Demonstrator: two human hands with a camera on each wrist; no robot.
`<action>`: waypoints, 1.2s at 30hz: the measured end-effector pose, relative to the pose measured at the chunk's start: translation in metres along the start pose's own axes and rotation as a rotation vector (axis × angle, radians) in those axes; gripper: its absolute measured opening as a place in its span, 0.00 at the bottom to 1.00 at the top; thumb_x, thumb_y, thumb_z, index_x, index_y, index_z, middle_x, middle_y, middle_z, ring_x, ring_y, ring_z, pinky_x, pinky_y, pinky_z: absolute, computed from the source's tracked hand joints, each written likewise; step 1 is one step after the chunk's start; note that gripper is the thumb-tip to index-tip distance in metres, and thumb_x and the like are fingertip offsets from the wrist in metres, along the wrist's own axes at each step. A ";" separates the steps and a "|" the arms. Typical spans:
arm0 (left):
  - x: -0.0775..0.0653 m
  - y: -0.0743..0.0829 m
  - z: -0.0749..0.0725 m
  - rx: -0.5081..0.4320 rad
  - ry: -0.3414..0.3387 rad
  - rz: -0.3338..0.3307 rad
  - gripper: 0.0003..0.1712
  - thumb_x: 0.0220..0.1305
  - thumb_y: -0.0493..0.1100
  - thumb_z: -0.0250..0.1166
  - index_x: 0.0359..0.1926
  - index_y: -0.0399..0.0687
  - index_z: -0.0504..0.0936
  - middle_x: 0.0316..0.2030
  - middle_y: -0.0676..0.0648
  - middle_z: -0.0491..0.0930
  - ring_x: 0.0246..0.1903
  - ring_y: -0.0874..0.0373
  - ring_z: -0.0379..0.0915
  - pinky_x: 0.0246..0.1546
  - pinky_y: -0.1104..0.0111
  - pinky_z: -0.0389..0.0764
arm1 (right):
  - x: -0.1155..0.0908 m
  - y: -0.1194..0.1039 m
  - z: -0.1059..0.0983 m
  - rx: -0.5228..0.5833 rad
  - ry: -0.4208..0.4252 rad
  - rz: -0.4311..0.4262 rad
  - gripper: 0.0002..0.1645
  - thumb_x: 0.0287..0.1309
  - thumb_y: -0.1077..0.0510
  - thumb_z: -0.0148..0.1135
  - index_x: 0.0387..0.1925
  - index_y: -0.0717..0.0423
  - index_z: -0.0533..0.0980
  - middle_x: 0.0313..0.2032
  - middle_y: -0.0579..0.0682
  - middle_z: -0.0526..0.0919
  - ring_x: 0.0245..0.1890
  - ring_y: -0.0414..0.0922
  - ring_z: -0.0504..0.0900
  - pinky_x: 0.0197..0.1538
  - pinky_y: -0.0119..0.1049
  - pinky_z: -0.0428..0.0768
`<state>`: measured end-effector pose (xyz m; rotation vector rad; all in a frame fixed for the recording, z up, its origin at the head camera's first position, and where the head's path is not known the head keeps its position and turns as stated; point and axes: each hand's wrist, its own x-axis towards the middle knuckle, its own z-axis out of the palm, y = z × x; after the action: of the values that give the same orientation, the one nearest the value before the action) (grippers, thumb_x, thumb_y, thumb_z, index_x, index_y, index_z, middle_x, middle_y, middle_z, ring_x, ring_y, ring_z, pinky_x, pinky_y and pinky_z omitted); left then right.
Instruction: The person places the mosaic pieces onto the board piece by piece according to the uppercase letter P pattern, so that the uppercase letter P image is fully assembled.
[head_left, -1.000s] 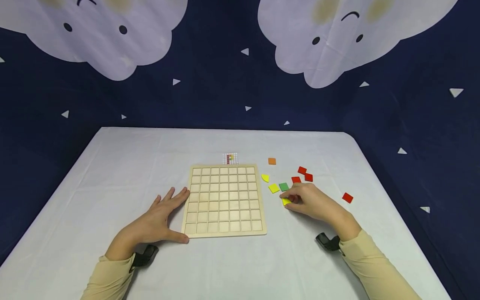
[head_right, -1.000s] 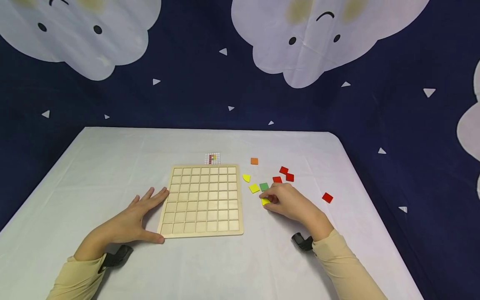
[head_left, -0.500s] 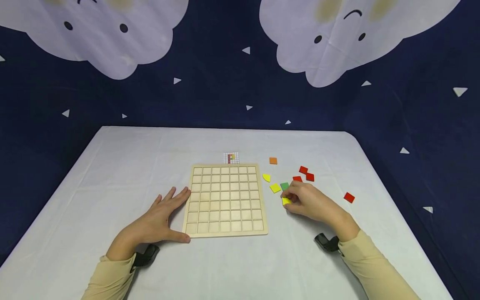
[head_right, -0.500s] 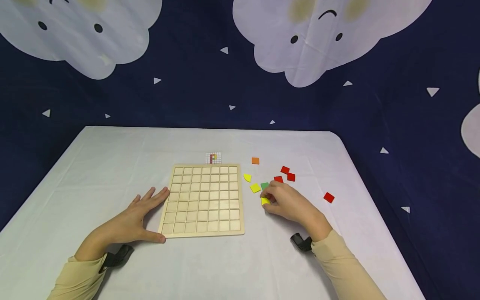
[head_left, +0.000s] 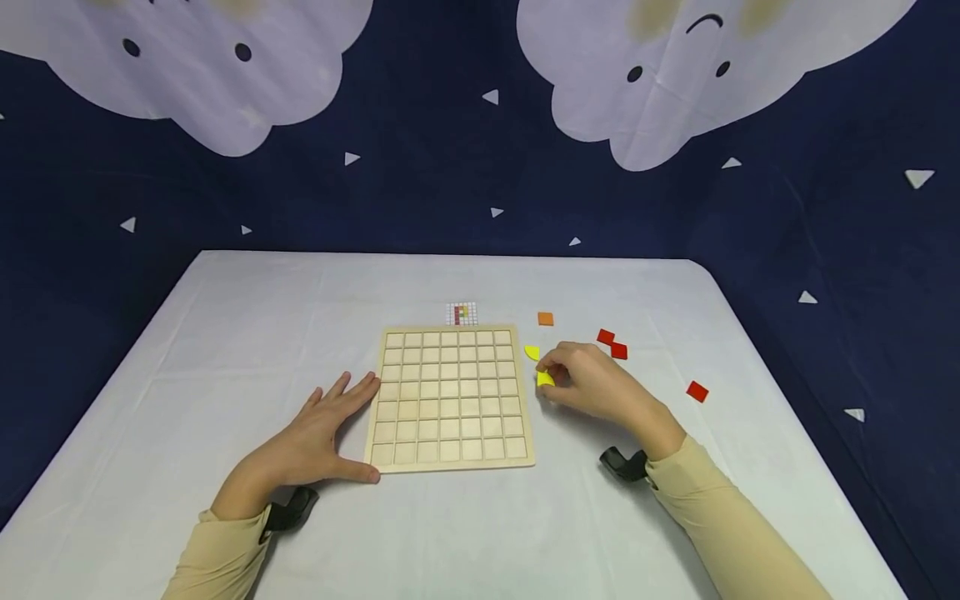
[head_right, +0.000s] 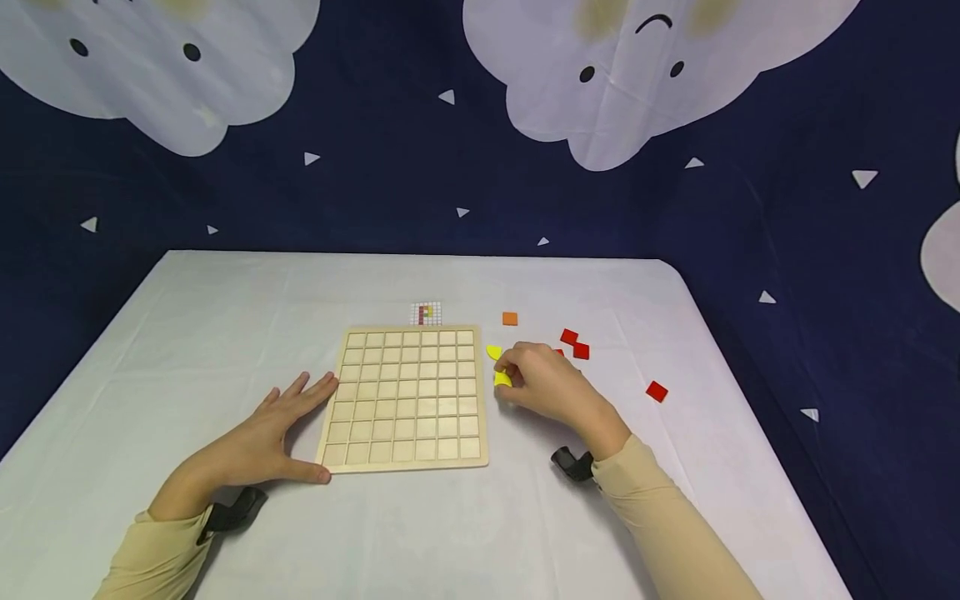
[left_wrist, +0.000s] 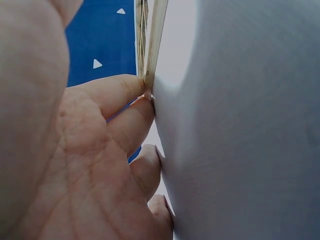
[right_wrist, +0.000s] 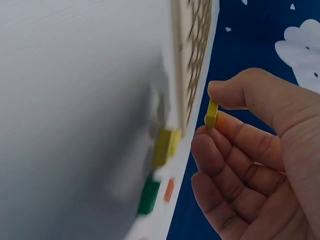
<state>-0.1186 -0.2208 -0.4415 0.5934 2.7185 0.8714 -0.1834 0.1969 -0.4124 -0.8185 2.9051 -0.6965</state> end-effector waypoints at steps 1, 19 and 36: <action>0.000 0.000 0.000 -0.001 0.001 0.001 0.77 0.39 0.65 0.88 0.85 0.44 0.58 0.85 0.38 0.55 0.85 0.27 0.38 0.77 0.25 0.39 | 0.005 -0.004 0.000 0.003 -0.002 -0.002 0.15 0.58 0.59 0.77 0.46 0.59 0.88 0.34 0.45 0.86 0.36 0.40 0.81 0.44 0.36 0.83; -0.001 -0.005 0.000 0.004 -0.003 -0.005 0.77 0.40 0.67 0.88 0.85 0.45 0.58 0.85 0.38 0.55 0.85 0.28 0.38 0.78 0.25 0.38 | 0.078 -0.038 0.020 0.005 -0.082 -0.034 0.15 0.61 0.56 0.76 0.48 0.60 0.88 0.35 0.48 0.85 0.37 0.42 0.80 0.47 0.37 0.82; -0.002 -0.001 -0.001 0.001 0.005 0.003 0.77 0.40 0.66 0.88 0.85 0.45 0.58 0.85 0.39 0.55 0.85 0.28 0.39 0.78 0.25 0.39 | 0.105 -0.043 0.034 0.128 -0.140 -0.020 0.15 0.64 0.59 0.75 0.51 0.58 0.89 0.46 0.51 0.91 0.43 0.42 0.87 0.51 0.35 0.86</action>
<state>-0.1173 -0.2235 -0.4410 0.5960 2.7238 0.8736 -0.2476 0.0974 -0.4165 -0.8457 2.7007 -0.7841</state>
